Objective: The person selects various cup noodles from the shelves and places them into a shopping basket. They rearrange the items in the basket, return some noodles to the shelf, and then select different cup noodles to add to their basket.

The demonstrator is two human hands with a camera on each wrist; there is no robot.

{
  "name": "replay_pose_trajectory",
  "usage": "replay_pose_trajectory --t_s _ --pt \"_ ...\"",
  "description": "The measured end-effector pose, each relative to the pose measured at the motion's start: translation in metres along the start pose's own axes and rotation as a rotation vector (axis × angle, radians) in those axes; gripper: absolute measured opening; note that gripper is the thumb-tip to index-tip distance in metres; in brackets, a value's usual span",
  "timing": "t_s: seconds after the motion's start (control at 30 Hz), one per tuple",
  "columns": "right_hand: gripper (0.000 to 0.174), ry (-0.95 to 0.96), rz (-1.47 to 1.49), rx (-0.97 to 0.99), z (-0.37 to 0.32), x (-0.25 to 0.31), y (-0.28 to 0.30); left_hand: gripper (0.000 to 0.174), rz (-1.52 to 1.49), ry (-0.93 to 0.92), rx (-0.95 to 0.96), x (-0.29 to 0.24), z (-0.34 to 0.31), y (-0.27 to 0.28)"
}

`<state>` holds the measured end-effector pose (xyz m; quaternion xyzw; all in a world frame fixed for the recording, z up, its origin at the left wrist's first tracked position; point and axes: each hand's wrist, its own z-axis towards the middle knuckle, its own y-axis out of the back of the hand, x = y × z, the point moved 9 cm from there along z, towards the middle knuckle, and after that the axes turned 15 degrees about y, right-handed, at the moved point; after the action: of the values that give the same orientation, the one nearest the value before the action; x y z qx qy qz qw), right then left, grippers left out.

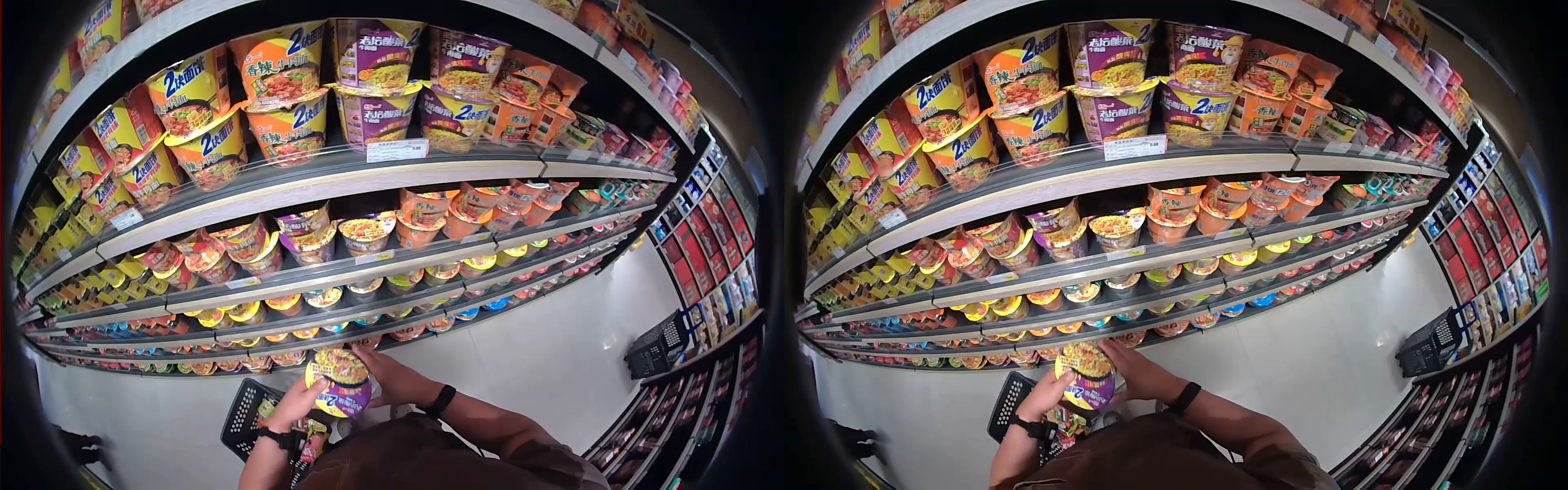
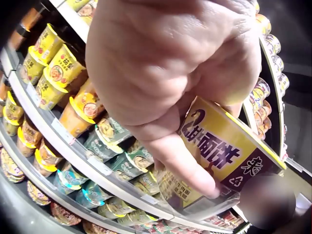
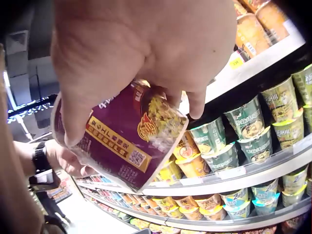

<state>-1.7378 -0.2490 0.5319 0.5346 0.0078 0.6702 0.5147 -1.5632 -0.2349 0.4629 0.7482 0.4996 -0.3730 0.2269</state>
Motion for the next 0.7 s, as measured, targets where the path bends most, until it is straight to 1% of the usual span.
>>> replay_pose_trajectory --t_s 0.03,0.07,0.1,0.13,0.17,0.2,0.23,0.27,0.3,0.33,0.37,0.4,0.47,0.5,0.53,0.57,0.6,0.63,0.67,0.7 --pt "0.116 -0.008 0.001 -0.024 -0.001 0.001 0.007 0.038 -0.007 -0.011 0.002 -0.011 0.0 -0.004" --pt "0.117 -0.017 0.001 -0.048 0.0 0.001 0.015 0.044 0.068 0.014 -0.029 -0.021 -0.004 -0.003" --pt "0.115 -0.067 0.09 -0.082 0.002 0.004 0.026 0.048 -0.022 0.01 0.035 -0.023 -0.002 -0.006" --pt "0.115 -0.065 0.092 -0.082 -0.001 0.003 0.028 0.052 -0.112 0.004 0.099 -0.022 0.003 -0.007" --pt "0.114 -0.157 0.218 -0.168 -0.01 -0.009 0.034 0.065 -0.155 -0.03 0.178 -0.023 0.003 -0.008" --pt "0.112 -0.247 0.343 -0.253 -0.019 -0.023 0.039 0.065 -0.155 -0.034 0.172 -0.027 0.001 -0.009" --pt "0.108 -0.208 0.442 -0.346 -0.024 -0.029 0.046 0.07 -0.209 -0.077 0.223 -0.036 -0.003 -0.012" --pt "0.108 -0.2 0.442 -0.342 -0.027 -0.035 0.047 0.076 -0.262 -0.119 0.275 -0.045 -0.009 -0.015" --pt "0.105 -0.221 0.53 -0.411 -0.031 -0.042 0.05 0.081 -0.231 -0.159 0.309 -0.063 -0.021 -0.022" --pt "0.103 -0.242 0.619 -0.48 -0.035 -0.048 0.053 0.081 -0.232 -0.163 0.306 -0.063 -0.02 -0.023" --pt "0.097 -0.228 0.604 -0.488 -0.036 -0.051 0.056 0.081 -0.25 -0.191 0.298 -0.063 -0.018 -0.021" --pt "0.097 -0.225 0.601 -0.485 -0.035 -0.056 0.056 0.082 -0.269 -0.222 0.289 -0.065 -0.017 -0.019" --pt "0.093 -0.228 0.573 -0.637 -0.038 -0.071 0.066 0.08 -0.278 -0.242 0.252 -0.053 -0.013 -0.013" --pt "0.09 -0.189 0.536 -0.701 -0.03 -0.064 0.08 0.078 -0.244 -0.221 0.187 -0.039 -0.009 -0.004" --pt "0.09 -0.186 0.535 -0.696 -0.02 -0.063 0.086 0.075 -0.211 -0.198 0.122 -0.027 -0.009 0.003" --pt "0.089 -0.151 0.445 -0.774 -0.015 -0.061 0.1 0.068 -0.213 -0.177 0.075 -0.016 -0.011 0.007" --pt "0.087 -0.117 0.355 -0.85 -0.01 -0.056 0.113 0.068 -0.215 -0.178 0.075 -0.004 -0.014 0.009" --pt "0.084 -0.152 0.321 -0.91 -0.003 -0.048 0.123 0.065 -0.208 -0.147 0.03 0.013 -0.015 0.016" --pt "0.084 -0.15 0.318 -0.908 0.007 -0.047 0.13 0.061 -0.201 -0.117 -0.015 0.029 -0.015 0.022" --pt "0.081 -0.057 0.239 -0.929 0.017 -0.038 0.141 0.053 -0.254 -0.066 -0.06 0.05 -0.014 0.028"
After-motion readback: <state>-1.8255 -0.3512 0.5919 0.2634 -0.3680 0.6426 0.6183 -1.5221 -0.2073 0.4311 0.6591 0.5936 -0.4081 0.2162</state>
